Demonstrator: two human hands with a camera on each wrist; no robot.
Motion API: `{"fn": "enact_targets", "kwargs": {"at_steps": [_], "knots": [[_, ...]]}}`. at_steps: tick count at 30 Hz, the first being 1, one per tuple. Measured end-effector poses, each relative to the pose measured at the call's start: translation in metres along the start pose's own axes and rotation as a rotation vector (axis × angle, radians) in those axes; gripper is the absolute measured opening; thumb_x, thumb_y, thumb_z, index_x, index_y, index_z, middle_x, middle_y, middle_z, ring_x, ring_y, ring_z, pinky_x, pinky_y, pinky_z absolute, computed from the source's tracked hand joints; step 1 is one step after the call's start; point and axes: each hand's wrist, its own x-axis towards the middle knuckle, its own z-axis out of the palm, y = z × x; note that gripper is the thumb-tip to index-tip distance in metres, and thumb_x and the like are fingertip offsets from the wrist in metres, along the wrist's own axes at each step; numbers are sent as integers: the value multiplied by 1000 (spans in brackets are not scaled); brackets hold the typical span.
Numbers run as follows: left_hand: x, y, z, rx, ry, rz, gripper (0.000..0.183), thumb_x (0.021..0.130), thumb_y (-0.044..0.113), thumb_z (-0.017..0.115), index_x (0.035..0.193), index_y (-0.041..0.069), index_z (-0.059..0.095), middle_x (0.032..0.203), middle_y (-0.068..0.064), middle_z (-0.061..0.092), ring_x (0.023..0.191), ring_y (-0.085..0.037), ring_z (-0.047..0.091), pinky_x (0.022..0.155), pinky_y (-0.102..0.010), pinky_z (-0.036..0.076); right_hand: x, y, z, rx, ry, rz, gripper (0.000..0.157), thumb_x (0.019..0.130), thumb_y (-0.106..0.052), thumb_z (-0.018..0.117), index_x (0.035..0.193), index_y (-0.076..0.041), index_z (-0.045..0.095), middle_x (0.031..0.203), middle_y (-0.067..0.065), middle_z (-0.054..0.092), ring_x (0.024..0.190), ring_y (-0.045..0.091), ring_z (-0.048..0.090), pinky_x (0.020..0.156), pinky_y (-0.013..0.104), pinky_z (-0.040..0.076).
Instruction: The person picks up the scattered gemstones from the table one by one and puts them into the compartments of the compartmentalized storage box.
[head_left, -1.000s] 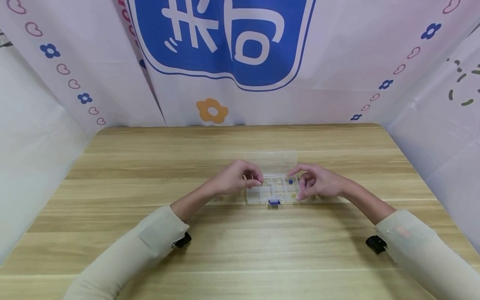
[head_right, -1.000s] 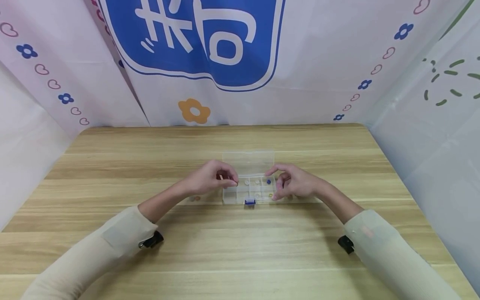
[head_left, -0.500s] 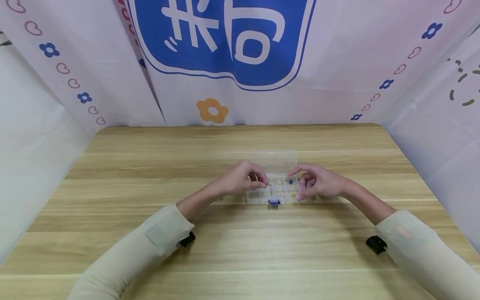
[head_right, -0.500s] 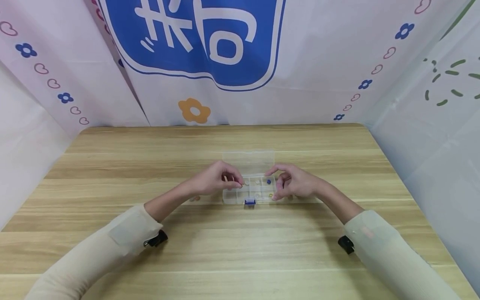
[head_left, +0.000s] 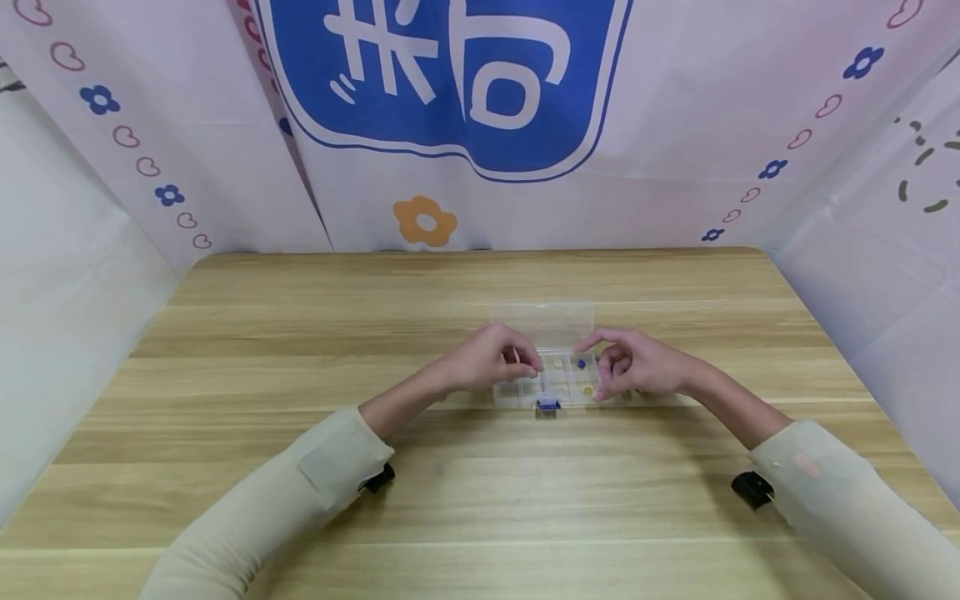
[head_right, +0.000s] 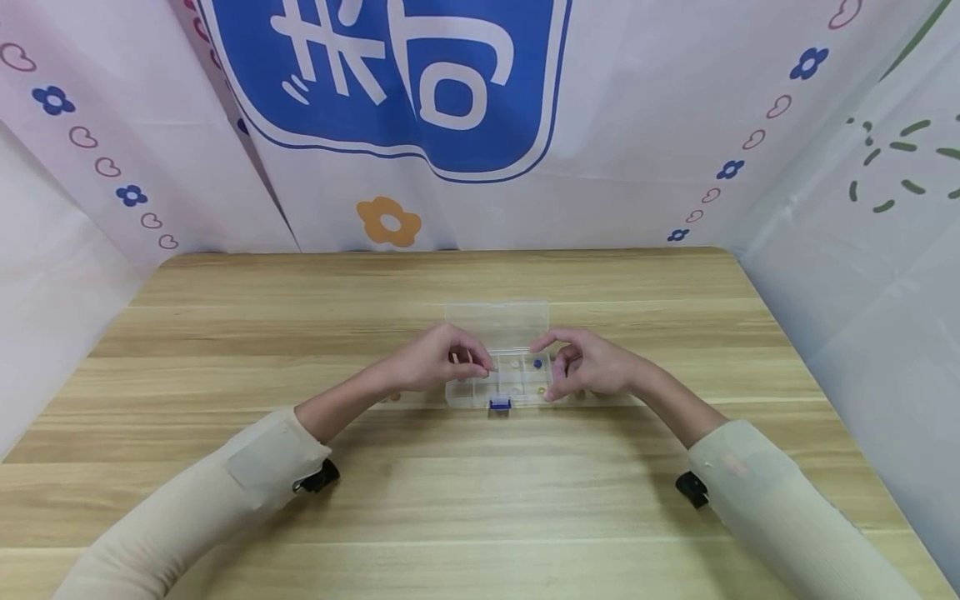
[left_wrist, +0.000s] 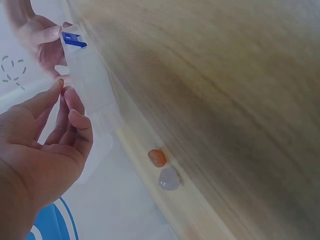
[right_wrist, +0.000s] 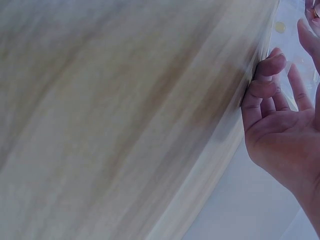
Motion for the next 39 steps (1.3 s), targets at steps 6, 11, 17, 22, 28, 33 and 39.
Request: {"fn": "enact_targets", "kwargs": {"at_steps": [6, 11, 17, 22, 28, 33, 39], "knots": [[-2, 0, -1, -13, 10, -23, 9, 96, -1, 70, 102, -2, 77, 92, -8, 75, 76, -9, 62, 70, -20, 52, 0, 0, 0, -7, -1, -5, 62, 84, 7, 79, 137, 13, 48, 80, 10, 61, 62, 8, 51, 55, 21, 45], [-7, 1, -6, -23, 27, -21, 9, 97, 0, 71, 103, -3, 77, 92, -6, 75, 77, -10, 61, 70, -22, 52, 0, 0, 1, -13, 4, 6, 62, 84, 8, 80, 137, 13, 49, 80, 10, 61, 63, 8, 52, 56, 21, 45], [-17, -5, -13, -30, 55, -5, 8, 96, -2, 71, 102, -5, 75, 89, -8, 72, 77, -11, 61, 72, -24, 54, -1, -2, 2, -10, 17, 26, 63, 83, 7, 80, 138, 12, 50, 80, 10, 61, 64, 9, 51, 57, 20, 45], [-29, -11, -21, -27, 76, -16, 8, 95, -2, 71, 101, -6, 75, 87, -6, 71, 77, -12, 60, 74, -27, 54, -1, -2, 2, -7, 14, 27, 63, 83, 7, 80, 138, 12, 49, 81, 10, 61, 64, 9, 51, 58, 21, 45], [-45, -18, -33, 39, 77, -13, 9, 93, -4, 73, 101, -7, 74, 83, -7, 70, 74, -12, 62, 71, -28, 56, -1, -3, 2, -19, 8, 12, 62, 84, 7, 79, 138, 12, 49, 81, 11, 62, 65, 9, 52, 58, 21, 46], [-56, -25, -38, 58, 57, -17, 10, 92, -3, 75, 101, -8, 74, 81, -5, 70, 72, -12, 62, 69, -28, 56, -1, -3, 2, -20, 10, 21, 63, 84, 6, 80, 139, 12, 49, 81, 11, 62, 65, 9, 53, 58, 21, 46], [-68, -30, -41, 71, 52, -36, 9, 91, -2, 77, 98, -6, 73, 80, -3, 69, 73, -13, 62, 69, -28, 56, -1, -4, 1, -23, 17, 38, 64, 83, 7, 80, 139, 11, 49, 81, 12, 61, 65, 10, 53, 58, 22, 46]]}}
